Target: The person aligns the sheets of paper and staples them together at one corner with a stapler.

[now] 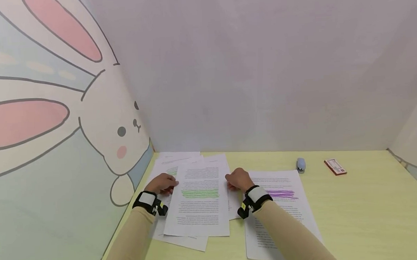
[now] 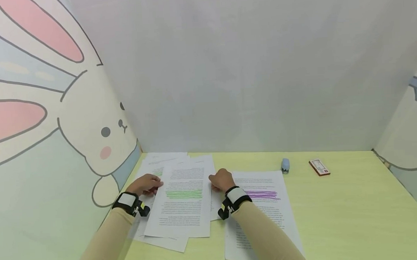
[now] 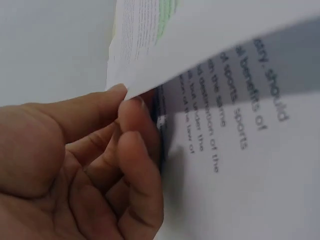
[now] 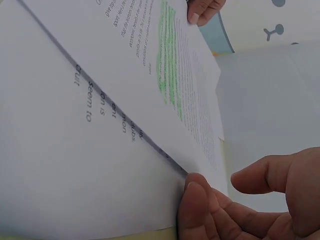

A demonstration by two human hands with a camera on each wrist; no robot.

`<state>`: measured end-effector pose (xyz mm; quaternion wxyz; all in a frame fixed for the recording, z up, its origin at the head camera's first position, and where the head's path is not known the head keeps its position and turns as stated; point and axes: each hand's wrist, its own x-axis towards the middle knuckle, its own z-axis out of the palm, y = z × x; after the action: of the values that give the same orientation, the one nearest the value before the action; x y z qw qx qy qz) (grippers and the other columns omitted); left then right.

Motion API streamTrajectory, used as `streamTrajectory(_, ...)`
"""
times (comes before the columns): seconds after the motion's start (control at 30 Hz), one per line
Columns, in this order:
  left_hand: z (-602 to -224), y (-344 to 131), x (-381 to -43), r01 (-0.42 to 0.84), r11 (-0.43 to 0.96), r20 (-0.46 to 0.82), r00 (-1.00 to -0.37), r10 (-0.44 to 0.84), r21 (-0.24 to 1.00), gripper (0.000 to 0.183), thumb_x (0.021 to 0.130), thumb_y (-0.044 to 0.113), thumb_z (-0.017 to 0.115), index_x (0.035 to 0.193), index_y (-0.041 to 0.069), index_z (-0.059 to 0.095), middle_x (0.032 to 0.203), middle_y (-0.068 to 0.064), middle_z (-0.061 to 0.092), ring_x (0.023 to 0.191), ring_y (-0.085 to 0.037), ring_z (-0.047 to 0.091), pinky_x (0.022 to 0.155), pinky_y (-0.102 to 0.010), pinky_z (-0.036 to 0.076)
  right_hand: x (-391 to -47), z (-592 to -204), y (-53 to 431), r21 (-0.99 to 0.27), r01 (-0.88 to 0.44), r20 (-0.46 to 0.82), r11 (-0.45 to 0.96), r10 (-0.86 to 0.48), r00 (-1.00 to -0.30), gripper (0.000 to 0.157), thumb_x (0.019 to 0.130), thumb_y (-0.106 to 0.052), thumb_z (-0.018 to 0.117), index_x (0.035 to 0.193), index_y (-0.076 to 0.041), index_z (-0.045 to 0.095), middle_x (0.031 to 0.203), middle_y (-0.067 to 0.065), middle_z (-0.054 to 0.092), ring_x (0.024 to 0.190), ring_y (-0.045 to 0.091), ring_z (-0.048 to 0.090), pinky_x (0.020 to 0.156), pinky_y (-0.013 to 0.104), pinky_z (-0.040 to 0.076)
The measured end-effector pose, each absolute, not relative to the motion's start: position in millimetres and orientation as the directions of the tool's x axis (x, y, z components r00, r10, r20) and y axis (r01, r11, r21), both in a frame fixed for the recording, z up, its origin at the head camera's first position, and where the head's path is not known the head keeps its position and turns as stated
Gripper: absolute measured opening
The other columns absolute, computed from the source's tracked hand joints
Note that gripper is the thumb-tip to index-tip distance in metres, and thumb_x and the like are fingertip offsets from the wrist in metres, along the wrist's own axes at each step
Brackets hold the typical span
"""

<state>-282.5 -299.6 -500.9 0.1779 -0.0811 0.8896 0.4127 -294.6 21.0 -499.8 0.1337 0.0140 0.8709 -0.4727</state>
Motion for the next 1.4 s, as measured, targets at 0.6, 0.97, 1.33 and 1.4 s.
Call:
streamTrajectory(0.6,-499,-307,-280,-0.322,0.578,-0.397,-0.918,0.003,0.749,0.021,0.104,0.012,0.058,0.118,-0.003,0.061,0.073,-0.006,0.061,0.062,-0.014,0.054,0.055,-0.024,0.044,-297,-506,16,-0.885,0.107,-0.201,0.454,-0.164,-0.966,0.023,0.095,-0.012,0.059,0.085,0.003,0.073,0.071,0.006,0.065,0.062,0.017,0.061,0.057,0.028,0.050)
streamTrajectory(0.97,-496,-309,-283,-0.312,0.512,-0.364,-0.931,0.002,0.800,0.023,0.103,0.015,0.061,0.116,-0.003,0.064,0.078,-0.008,0.065,0.065,-0.016,0.058,0.058,-0.027,0.047,-300,-508,12,-0.893,0.115,-0.217,0.434,-0.193,-0.957,0.024,0.095,-0.010,0.065,0.072,-0.005,0.063,0.068,0.008,0.063,0.064,0.020,0.065,0.056,0.029,0.049)
streamTrajectory(1.33,-490,-309,-283,-0.290,0.461,-0.323,-0.946,-0.008,0.839,0.026,0.104,0.019,0.061,0.117,-0.002,0.067,0.093,-0.010,0.069,0.076,-0.018,0.062,0.065,-0.029,0.052,-297,-497,16,-0.912,0.080,-0.170,0.403,-0.192,-0.967,0.020,0.095,-0.007,0.065,0.077,0.001,0.068,0.077,0.008,0.068,0.067,0.019,0.068,0.062,0.034,0.058)
streamTrajectory(1.4,-488,-309,-284,-0.280,0.467,-0.312,-0.950,-0.008,0.839,0.027,0.104,0.019,0.061,0.118,-0.003,0.066,0.095,-0.010,0.069,0.077,-0.018,0.062,0.066,-0.028,0.052,-297,-494,17,-0.914,0.086,-0.171,0.397,-0.185,-0.968,0.016,0.095,-0.007,0.065,0.085,0.002,0.072,0.086,0.011,0.071,0.070,0.020,0.070,0.066,0.036,0.060)
